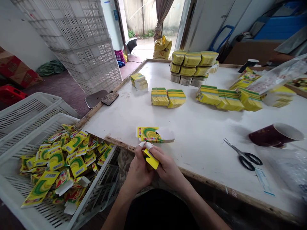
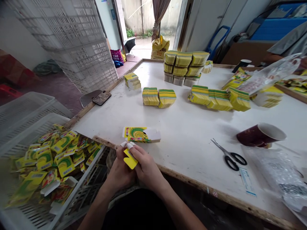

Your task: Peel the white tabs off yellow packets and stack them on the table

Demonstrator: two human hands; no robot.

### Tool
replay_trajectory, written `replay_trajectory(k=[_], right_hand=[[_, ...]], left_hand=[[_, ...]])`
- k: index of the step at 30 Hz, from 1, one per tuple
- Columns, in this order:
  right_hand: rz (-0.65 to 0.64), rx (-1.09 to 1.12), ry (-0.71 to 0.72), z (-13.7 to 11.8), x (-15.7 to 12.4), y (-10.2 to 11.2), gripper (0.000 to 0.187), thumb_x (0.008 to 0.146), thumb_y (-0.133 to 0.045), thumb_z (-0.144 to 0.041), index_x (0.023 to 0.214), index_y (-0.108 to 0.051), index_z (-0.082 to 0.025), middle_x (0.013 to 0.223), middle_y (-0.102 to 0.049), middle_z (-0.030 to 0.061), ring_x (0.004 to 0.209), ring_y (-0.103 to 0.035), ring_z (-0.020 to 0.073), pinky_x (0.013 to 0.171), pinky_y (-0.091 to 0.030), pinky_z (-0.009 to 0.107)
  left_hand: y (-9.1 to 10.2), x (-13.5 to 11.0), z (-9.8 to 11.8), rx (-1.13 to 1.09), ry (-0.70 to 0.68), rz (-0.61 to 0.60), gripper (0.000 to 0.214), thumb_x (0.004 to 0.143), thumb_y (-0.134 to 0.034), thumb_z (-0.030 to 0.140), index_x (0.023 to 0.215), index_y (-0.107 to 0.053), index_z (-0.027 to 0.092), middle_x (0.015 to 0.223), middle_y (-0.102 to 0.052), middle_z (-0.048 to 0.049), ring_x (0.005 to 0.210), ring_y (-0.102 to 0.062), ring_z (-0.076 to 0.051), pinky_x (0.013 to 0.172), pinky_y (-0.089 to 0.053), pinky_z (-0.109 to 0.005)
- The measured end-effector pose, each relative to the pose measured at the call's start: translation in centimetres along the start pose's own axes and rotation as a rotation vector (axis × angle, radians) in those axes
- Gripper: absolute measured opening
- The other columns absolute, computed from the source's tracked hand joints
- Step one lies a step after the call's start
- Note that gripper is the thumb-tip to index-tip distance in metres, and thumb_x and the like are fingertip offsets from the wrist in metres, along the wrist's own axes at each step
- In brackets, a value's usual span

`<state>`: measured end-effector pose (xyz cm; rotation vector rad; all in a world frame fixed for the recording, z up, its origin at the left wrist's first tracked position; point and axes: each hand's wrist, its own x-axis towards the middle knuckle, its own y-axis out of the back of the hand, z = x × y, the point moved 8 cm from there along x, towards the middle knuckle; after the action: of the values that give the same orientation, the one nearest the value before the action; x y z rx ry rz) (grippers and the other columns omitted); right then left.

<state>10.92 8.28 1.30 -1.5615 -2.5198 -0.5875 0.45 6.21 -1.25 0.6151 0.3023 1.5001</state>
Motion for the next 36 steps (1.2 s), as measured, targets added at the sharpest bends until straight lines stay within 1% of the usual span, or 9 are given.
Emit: replay_trajectory(k=[5, 8, 10, 13, 17, 21, 25, 32, 36], right_hand=[[0.176, -0.119, -0.012, 2.0, -0.2, 1.5, 0.054, 0.091, -0.047, -0.009, 0.142, -0.052, -0.026, 0.146, -0.053, 0.0108, 0.136, -0.048, 0.0270, 0.112, -0.041, 0.046], [0.007, -0.232, 0.015, 2.5, -0.2, 0.4, 0.064, 0.089, -0.053, -0.011, 0.150, -0.039, -0.024, 0.160, -0.031, 0.0139, 0.145, -0.033, 0.0316, 0.113, -0.038, 0.049], [-0.105, -0.293, -0.004, 2.5, -0.2, 0.0, 0.059, 0.090, -0.053, -0.011, 0.147, -0.045, -0.022, 0.161, -0.025, 0.0172, 0.144, -0.034, 0.0343, 0.110, -0.041, 0.050], [-0.198, -0.318, -0.022, 1.6, 0.4, 0.9, 0.038, 0.091, -0.054, -0.011, 0.126, -0.065, -0.019, 0.151, -0.043, 0.0201, 0.132, -0.051, 0.0336, 0.103, -0.047, 0.048], [-0.307, -0.208, -0.001, 0.3, 1.1, 1.6, 0.021, 0.084, -0.071, -0.019, 0.104, -0.076, -0.022, 0.122, -0.066, 0.0122, 0.106, -0.067, 0.0261, 0.091, -0.053, 0.038], [-0.027, -0.049, -0.057, 1.8, 1.2, 2.4, 0.014, 0.077, -0.078, -0.028, 0.090, -0.078, -0.022, 0.126, -0.065, 0.0120, 0.116, -0.063, 0.0295, 0.095, -0.050, 0.041], [0.006, 0.062, -0.069, 3.2, 0.6, 1.2, 0.025, 0.077, -0.079, -0.033, 0.099, -0.077, -0.023, 0.137, -0.058, 0.0126, 0.132, -0.051, 0.0324, 0.105, -0.044, 0.045], [0.097, 0.163, -0.217, 4.3, 0.3, 1.0, 0.038, 0.083, -0.068, -0.030, 0.120, -0.062, -0.021, 0.127, -0.061, 0.0117, 0.119, -0.059, 0.0269, 0.101, -0.048, 0.042], [0.043, 0.238, -0.272, 5.1, 0.0, 0.1, 0.060, 0.083, -0.065, -0.031, 0.138, -0.043, -0.021, 0.132, -0.060, 0.0139, 0.106, -0.068, 0.0244, 0.086, -0.057, 0.038]], left_hand=[[1.7, -0.3, -0.6, 0.152, 0.039, 0.199, 0.058, 0.071, -0.068, 0.018, 0.123, -0.042, 0.020, 0.114, -0.058, -0.0143, 0.105, -0.060, -0.031, 0.090, -0.049, -0.047], [2.9, -0.3, -0.3, 0.166, 0.014, 0.199, 0.048, 0.071, -0.072, 0.021, 0.113, -0.048, 0.021, 0.103, -0.061, -0.0095, 0.097, -0.062, -0.029, 0.083, -0.051, -0.041], [3.6, -0.2, -0.2, 0.174, -0.004, 0.178, 0.045, 0.072, -0.074, 0.027, 0.109, -0.050, 0.021, 0.100, -0.062, -0.0081, 0.094, -0.063, -0.028, 0.081, -0.051, -0.040], [3.8, 0.0, -0.4, 0.145, -0.011, 0.087, 0.040, 0.074, -0.074, 0.033, 0.106, -0.052, 0.022, 0.098, -0.063, -0.0059, 0.091, -0.064, -0.025, 0.080, -0.051, -0.037], [3.8, 0.4, -0.3, 0.098, -0.003, 0.032, 0.050, 0.069, -0.077, 0.028, 0.113, -0.052, 0.024, 0.102, -0.065, -0.0039, 0.091, -0.066, -0.022, 0.080, -0.053, -0.034], [4.1, 0.9, 0.1, 0.140, -0.014, 0.069, 0.044, 0.073, -0.075, 0.034, 0.109, -0.053, 0.023, 0.100, -0.066, -0.0050, 0.093, -0.066, -0.024, 0.082, -0.053, -0.036], [4.4, 0.9, -0.9, 0.117, 0.034, 0.076, 0.058, 0.069, -0.079, 0.033, 0.117, -0.049, 0.023, 0.109, -0.066, -0.0063, 0.099, -0.066, -0.024, 0.086, -0.052, -0.036], [2.7, 0.3, -2.3, -0.009, 0.154, 0.012, 0.054, 0.069, -0.076, 0.029, 0.117, -0.053, 0.022, 0.106, -0.067, -0.0053, 0.094, -0.067, -0.023, 0.082, -0.053, -0.034], [3.1, -0.2, -4.7, -0.389, 0.317, 0.066, 0.055, 0.059, -0.084, 0.022, 0.110, -0.062, 0.019, 0.098, -0.071, -0.0051, 0.088, -0.068, -0.022, 0.079, -0.054, -0.032]])
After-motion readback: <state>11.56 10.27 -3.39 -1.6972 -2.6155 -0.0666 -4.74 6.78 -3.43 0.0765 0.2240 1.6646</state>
